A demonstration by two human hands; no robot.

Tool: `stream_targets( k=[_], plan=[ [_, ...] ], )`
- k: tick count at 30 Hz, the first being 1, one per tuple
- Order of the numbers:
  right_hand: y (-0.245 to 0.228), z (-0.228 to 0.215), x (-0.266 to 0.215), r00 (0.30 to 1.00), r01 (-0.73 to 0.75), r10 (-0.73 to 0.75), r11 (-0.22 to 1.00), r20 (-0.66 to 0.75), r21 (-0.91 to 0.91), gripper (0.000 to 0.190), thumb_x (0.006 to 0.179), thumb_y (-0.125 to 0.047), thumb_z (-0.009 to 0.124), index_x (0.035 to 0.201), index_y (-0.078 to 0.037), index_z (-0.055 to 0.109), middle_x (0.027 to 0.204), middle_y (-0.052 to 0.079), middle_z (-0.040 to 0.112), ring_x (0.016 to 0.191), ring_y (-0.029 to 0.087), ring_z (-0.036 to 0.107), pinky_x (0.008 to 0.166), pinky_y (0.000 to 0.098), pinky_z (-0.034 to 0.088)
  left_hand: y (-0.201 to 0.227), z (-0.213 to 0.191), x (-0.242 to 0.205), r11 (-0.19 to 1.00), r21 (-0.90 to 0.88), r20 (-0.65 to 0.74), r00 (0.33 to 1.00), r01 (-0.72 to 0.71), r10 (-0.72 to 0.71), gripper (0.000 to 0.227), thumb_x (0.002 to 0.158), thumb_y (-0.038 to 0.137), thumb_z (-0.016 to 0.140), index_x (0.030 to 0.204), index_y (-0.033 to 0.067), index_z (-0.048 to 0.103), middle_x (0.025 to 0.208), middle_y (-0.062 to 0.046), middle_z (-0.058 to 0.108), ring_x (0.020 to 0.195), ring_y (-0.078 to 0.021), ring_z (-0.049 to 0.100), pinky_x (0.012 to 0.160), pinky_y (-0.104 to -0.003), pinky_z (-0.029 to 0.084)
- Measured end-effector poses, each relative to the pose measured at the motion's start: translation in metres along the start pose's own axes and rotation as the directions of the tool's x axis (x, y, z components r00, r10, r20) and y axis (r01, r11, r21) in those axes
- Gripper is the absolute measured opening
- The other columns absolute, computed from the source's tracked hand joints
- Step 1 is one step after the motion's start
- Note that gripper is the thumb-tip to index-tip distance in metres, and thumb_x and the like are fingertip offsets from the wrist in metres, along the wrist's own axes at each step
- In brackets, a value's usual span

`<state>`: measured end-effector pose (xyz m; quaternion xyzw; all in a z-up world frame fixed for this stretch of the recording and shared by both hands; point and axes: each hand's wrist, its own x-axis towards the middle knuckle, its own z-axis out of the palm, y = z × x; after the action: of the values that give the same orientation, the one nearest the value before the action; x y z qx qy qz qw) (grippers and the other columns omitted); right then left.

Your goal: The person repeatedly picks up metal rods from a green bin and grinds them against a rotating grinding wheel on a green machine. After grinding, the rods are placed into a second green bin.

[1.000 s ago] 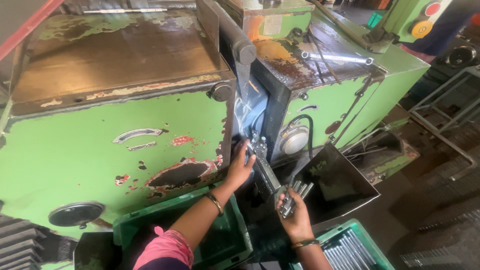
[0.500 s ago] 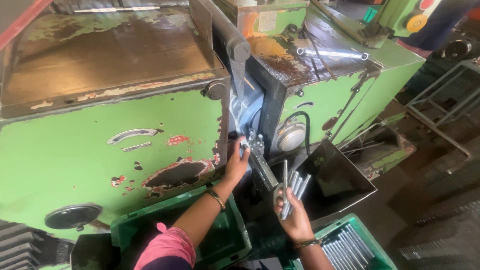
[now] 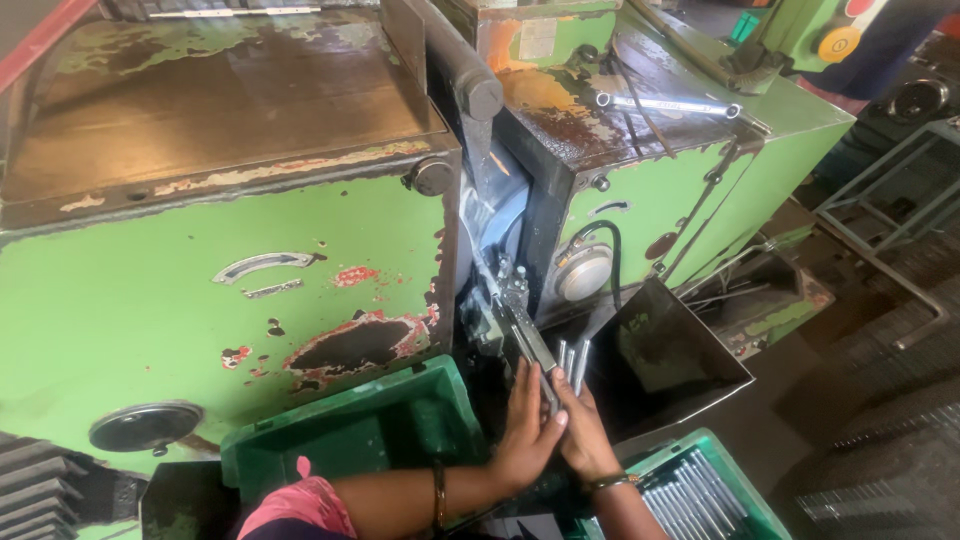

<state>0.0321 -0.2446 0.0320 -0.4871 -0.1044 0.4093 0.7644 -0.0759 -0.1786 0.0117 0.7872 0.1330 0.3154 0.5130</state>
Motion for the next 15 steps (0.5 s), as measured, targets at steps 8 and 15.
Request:
stream_targets(
  k=[8,15],
  plan=[
    [-0.001,-0.01,0.014,0.983,-0.064,0.104,0.965,-0.15,0.256,0.017,0.096,-0.022,0.062,0.109,-0.011,0.059,0.089,0.003,0.066,0.073,0.013,0.062,0.063,0.029,0.053,-0.055,-0.03,0.064,0.949,0.282,-0.171,0.966,-0.142,0.196,0.077,0.102,0.026,0.059,0.163,0.0024,0.017,0.17,-0.025,0.017,0.158,-0.0427,0.016,0.127,-0.051,0.016],
    [0.002,-0.012,0.016,0.991,-0.013,0.048,0.965,-0.126,0.261,0.018,0.098,-0.018,0.063,0.108,-0.003,0.063,0.093,0.007,0.067,0.083,0.016,0.067,0.075,0.0316,0.057,-0.084,-0.046,0.094,0.948,0.279,-0.193,0.959,-0.15,0.208,0.077,0.102,0.023,0.063,0.162,0.0029,0.02,0.169,-0.025,0.022,0.156,-0.0431,0.024,0.125,-0.048,0.022]
  ],
)
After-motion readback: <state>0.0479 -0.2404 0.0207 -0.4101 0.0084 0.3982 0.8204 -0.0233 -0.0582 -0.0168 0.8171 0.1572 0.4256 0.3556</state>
